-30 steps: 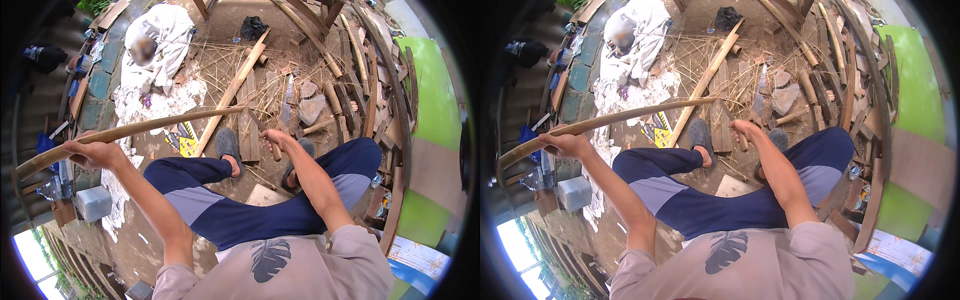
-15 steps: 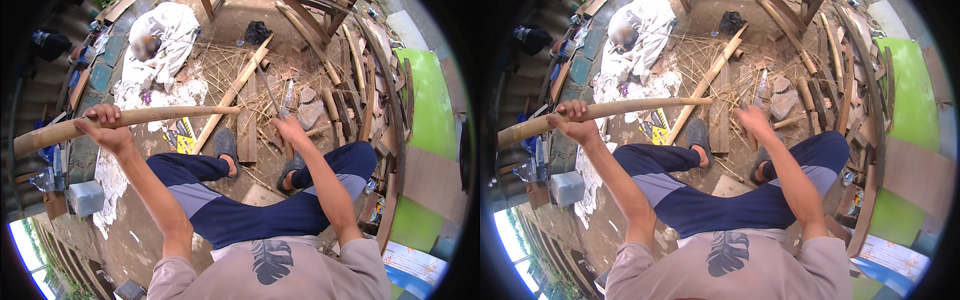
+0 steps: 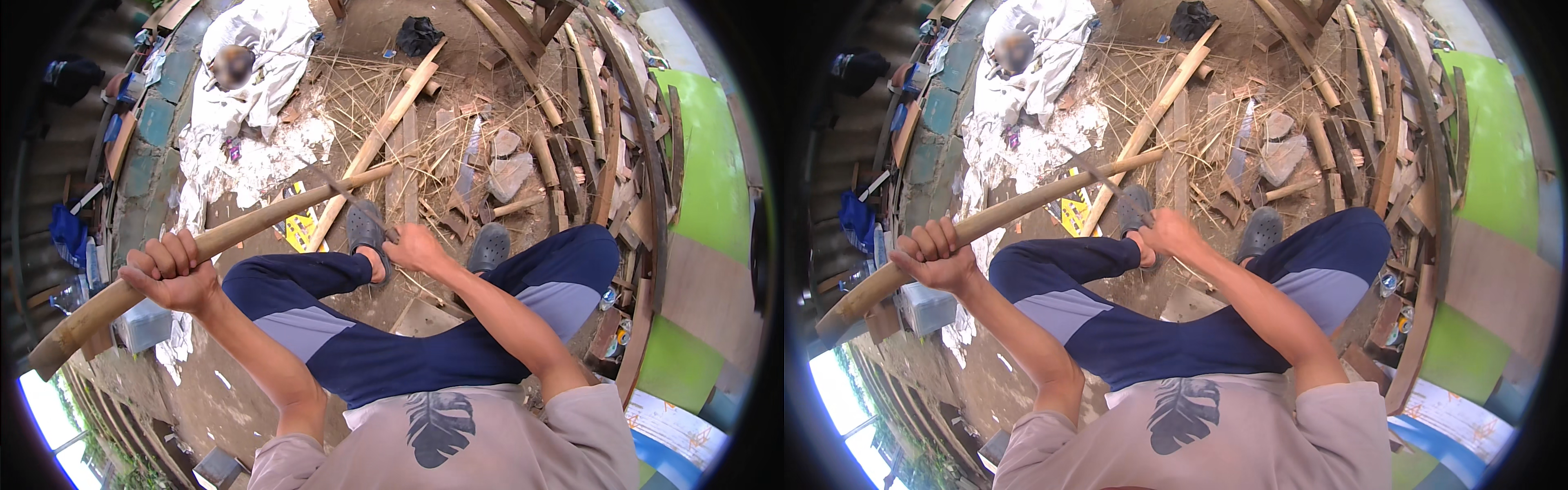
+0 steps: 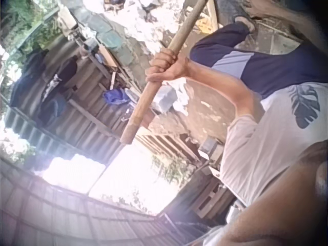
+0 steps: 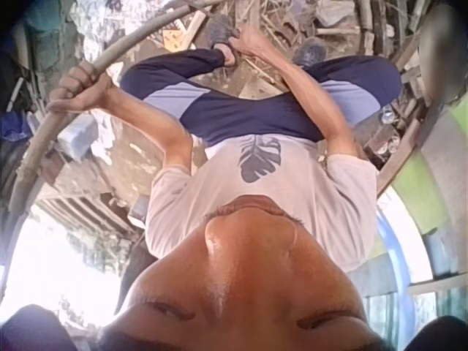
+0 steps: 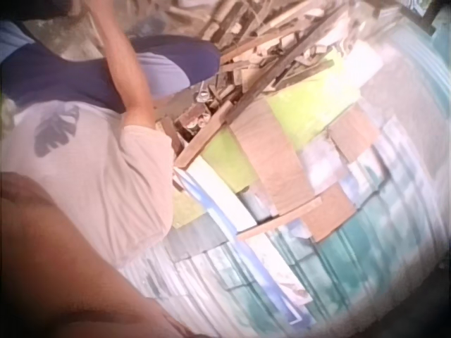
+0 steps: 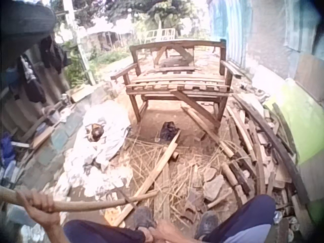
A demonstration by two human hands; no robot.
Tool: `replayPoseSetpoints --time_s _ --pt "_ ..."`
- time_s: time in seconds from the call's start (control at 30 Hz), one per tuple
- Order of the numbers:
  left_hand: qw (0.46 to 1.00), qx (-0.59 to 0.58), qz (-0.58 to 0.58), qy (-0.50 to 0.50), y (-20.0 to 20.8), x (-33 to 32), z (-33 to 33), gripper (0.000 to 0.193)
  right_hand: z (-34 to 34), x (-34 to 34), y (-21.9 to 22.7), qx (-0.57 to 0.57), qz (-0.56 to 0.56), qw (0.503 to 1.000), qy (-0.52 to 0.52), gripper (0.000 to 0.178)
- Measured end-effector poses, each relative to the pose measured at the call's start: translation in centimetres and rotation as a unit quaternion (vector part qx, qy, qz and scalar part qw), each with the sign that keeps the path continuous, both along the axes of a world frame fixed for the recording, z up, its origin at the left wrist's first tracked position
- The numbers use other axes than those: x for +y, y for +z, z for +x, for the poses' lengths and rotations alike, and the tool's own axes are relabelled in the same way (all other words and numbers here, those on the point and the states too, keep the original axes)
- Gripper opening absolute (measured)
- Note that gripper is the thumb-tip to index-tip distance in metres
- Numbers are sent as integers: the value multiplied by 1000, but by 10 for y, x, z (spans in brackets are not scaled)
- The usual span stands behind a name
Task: The person sits cross-legged and uses a knife to shave and split a long bamboo pole, peeling off thin strips and creating a tapered end. The person repeatedly adjusts the bamboo and continues shaving along its length.
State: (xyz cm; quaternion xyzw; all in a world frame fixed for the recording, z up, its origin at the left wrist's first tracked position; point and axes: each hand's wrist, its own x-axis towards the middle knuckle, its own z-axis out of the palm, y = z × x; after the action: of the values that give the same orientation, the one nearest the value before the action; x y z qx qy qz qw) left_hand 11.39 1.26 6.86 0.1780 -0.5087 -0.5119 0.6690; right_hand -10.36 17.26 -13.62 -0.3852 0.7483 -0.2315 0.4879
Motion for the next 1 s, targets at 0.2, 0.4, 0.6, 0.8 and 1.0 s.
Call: replayPoseSetpoints --time_s 0.2,0.4,0.6,0.8,1.0 --pt "999 9 -15 -40 -2 -4 5 45 8 -2 12 15 -51 998 31 35" --pt "991 27 -20 -127 -1 -8 6 43 -2 -3 -40 -10 5 999 -30 34" --pt "1000 22 0 -14 2 -12 0 42 -32 -6 -76 -30 137 988 -66 37" --pt "985 14 62 162 5 -23 -8 41 25 -10 -21 8 -60 998 16 35" --pt "976 18 81 199 2 -35 5 40 35 -4 -28 28 -85 996 20 34"
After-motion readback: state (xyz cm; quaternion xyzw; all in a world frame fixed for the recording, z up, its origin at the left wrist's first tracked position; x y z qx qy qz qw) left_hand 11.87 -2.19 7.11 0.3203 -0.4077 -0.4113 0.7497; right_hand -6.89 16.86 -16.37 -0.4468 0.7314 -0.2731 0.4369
